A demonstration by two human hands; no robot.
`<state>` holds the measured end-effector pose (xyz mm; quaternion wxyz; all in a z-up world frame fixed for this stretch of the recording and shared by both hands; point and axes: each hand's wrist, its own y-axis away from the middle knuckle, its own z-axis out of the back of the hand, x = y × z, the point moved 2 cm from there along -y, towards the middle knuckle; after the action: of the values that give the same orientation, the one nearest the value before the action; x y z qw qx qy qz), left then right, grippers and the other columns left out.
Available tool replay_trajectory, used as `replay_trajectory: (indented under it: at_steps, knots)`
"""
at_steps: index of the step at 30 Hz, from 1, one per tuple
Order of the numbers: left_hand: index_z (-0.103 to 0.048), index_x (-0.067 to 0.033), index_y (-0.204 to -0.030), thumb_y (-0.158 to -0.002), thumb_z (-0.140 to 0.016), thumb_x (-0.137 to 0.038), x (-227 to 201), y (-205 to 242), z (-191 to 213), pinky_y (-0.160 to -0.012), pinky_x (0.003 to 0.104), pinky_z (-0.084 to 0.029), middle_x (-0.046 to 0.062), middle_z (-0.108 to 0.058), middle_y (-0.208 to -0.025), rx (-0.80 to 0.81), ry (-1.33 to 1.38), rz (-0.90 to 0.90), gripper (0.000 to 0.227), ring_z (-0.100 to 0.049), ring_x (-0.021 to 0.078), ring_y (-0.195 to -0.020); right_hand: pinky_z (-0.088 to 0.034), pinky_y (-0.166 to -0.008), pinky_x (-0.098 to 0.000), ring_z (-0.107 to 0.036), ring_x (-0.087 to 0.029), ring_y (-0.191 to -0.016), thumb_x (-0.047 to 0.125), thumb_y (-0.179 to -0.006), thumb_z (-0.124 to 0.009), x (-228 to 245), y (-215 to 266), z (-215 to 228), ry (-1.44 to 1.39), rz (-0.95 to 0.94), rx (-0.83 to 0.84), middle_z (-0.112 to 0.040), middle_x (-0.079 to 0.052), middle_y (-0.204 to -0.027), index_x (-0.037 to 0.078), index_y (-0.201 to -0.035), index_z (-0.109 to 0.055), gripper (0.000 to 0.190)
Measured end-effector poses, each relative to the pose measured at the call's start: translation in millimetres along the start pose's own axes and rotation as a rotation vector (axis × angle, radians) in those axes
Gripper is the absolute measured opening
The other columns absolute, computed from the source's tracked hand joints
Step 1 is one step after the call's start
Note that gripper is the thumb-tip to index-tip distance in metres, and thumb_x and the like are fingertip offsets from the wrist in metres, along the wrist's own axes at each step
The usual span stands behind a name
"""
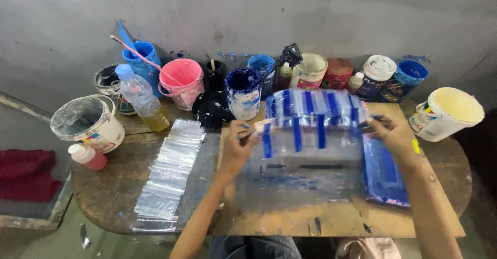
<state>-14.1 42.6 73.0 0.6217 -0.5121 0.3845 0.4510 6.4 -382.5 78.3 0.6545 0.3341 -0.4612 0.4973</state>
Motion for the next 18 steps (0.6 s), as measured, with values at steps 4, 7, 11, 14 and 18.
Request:
replay_trajectory:
  at_steps: [4,7,11,14,18]
  knots:
    - [-0.053,-0.0075,-0.108,-0.098,-0.064,-0.005,1.3,-47.3,-44.4,-0.072,0.028,-0.067,0.014,-0.069,-0.095,0.069,-0.056,-0.095,0.016,-0.076,0.0257,-0.086,-0.059,-0.072,-0.0332,-0.069,-0.024,-0.084,0.005,-0.106,-0.06,38.3,-21.6,24.1,-0.093,-0.15,0.015,-0.07,-0.017,-0.1,0.0,-0.116,-0.064,0.011]
    - [-0.056,-0.0098,-0.097,-0.095,-0.065,-0.004,14.1,-78.0,-67.2,-0.076,0.03,-0.054,0.008,-0.072,-0.087,0.058,-0.096,-0.123,0.011,-0.073,0.0212,-0.085,-0.054,-0.095,-0.0404,-0.063,-0.027,-0.1,0.016,-0.107,-0.059,53.6,-38.0,23.2,-0.051,-0.249,-0.005,-0.065,-0.014,-0.109,0.002,-0.13,-0.063,0.027]
    - [-0.058,-0.0094,-0.099,-0.092,-0.057,0.003,20.6,-108.2,-85.6,-0.068,0.038,-0.047,0.012,-0.069,-0.082,0.072,-0.25,-0.063,0.015,-0.067,0.0268,-0.077,-0.043,-0.109,-0.0429,-0.057,-0.026,-0.128,0.019,-0.106,-0.055,40.4,-64.0,16.4,-0.019,-0.343,-0.053,-0.063,-0.013,-0.134,0.005,-0.133,-0.062,0.031]
    - [-0.052,-0.0091,-0.108,-0.095,-0.053,0.001,30.8,-127.1,-97.0,-0.063,0.047,-0.047,0.017,-0.069,-0.078,0.062,-0.425,-0.075,0.017,-0.069,0.0376,-0.073,-0.046,-0.094,-0.0367,-0.06,-0.022,-0.115,0.016,-0.103,-0.058,-24.2,-112.2,19.3,-0.089,-0.301,-0.056,-0.065,-0.01,-0.121,0.008,-0.121,-0.065,0.021]
    - [-0.042,-0.0049,-0.133,-0.1,-0.055,-0.005,34.2,-143.4,-110.2,-0.059,0.053,-0.051,0.021,-0.071,-0.09,0.072,-0.656,-0.028,0.035,-0.07,0.0426,-0.083,-0.055,-0.091,-0.0329,-0.063,-0.018,-0.11,0.017,-0.101,-0.062,-32.9,-122.6,7.2,-0.133,-0.362,-0.108,-0.066,-0.007,-0.116,0.009,-0.118,-0.069,0.02]
